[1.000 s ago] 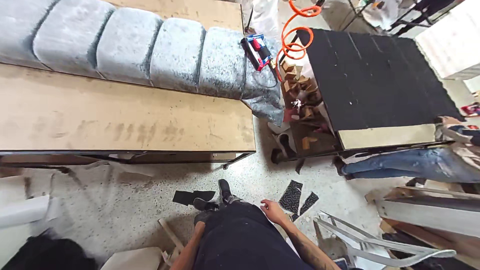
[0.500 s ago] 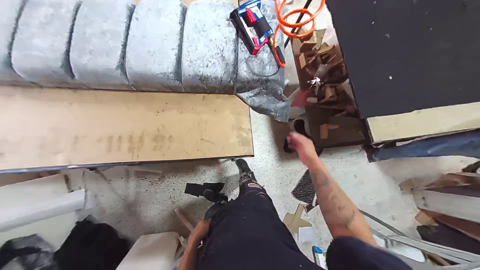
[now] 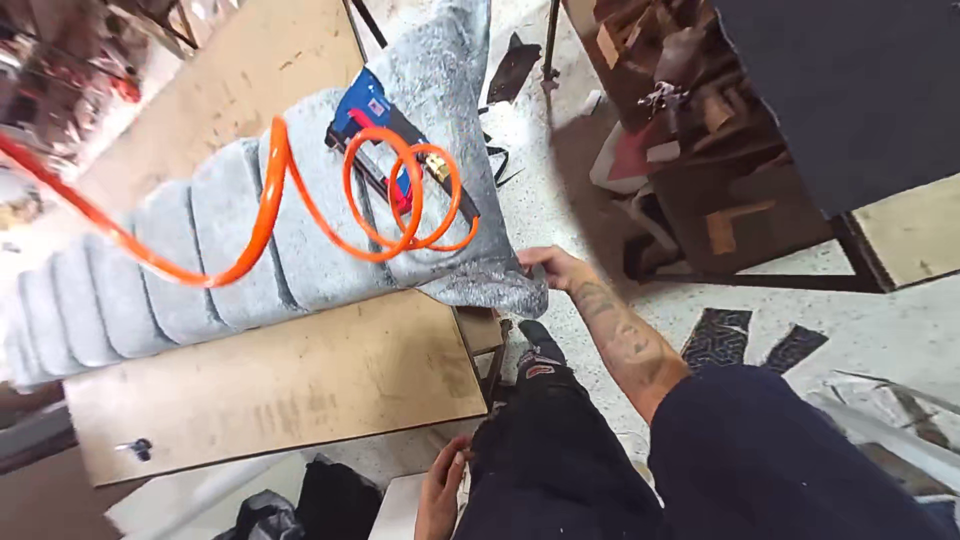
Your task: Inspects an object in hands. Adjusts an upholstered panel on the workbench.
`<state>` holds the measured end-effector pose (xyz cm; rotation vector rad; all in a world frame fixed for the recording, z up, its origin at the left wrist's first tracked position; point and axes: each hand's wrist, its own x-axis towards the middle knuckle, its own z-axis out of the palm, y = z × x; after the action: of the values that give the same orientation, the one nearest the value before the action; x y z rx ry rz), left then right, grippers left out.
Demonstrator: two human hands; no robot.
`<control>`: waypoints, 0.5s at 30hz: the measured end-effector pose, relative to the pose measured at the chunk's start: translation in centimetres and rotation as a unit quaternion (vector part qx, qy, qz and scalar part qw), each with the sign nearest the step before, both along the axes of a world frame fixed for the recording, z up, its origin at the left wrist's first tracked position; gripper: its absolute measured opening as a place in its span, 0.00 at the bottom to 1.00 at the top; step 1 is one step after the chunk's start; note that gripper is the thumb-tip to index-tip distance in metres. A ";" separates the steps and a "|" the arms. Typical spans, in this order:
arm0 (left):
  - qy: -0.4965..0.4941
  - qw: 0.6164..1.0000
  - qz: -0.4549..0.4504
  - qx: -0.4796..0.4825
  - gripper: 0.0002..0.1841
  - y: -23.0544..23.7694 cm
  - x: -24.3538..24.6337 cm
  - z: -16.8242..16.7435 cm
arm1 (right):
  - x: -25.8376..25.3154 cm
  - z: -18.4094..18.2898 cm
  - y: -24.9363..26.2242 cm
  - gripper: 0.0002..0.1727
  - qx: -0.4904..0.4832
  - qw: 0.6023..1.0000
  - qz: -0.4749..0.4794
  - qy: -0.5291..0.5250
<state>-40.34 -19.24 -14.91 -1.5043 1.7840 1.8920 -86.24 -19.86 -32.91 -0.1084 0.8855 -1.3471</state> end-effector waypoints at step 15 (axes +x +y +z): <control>-0.022 0.926 -0.260 -0.273 0.22 -10.9 -16.8 -1.0 | 3.1 1.6 -2.6 0.16 0.311 0.790 0.029 0.527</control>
<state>-57.17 -30.16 -15.86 -1.0065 2.5032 1.1544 -83.19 -22.48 -31.31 -0.3920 2.2154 -0.7891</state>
